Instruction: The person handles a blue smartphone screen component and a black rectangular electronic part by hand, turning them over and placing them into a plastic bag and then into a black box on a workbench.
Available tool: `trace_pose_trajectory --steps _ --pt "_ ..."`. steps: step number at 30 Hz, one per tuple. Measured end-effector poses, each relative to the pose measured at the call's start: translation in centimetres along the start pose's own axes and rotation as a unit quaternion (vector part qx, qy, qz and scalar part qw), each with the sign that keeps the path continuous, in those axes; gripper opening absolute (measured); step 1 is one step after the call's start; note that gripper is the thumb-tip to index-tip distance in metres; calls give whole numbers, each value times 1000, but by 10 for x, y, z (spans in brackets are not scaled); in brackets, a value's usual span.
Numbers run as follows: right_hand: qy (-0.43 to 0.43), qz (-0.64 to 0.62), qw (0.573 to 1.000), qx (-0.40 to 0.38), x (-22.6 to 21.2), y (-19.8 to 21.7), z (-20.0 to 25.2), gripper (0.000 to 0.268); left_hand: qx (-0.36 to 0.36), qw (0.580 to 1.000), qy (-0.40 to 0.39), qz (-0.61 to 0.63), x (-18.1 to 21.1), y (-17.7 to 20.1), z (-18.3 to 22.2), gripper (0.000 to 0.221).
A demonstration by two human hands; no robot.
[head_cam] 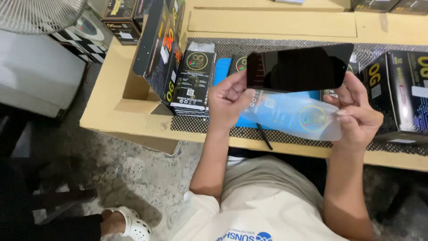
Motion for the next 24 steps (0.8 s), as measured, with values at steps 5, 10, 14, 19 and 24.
trace_pose_trajectory --steps 5,10,14,19,24 --pt "3 -5 1000 13 2 0 1 21 1 1000 -8 -1 -1 1 0 46" --pt "-3 -14 1000 20 0 -4 1 21 -6 1000 -18 11 -5 6 -1 49" --pt "17 -10 1000 4 2 0 4 20 -13 1000 -10 24 -5 7 -2 48" --pt "29 18 999 -1 0 -5 4 21 -16 999 -18 47 -2 8 -3 48" --pt "39 16 999 -5 0 -3 6 18 -10 998 13 60 -5 8 -3 47"
Point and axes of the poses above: each hand's wrist, its own z-axis away from the middle knuckle, its own y-axis out of the back of the hand, x = y × z, the point moved 2 cm from there along -z, towards the middle knuckle, and after that the axes turned 6 degrees about x, right-handed, at the moved point
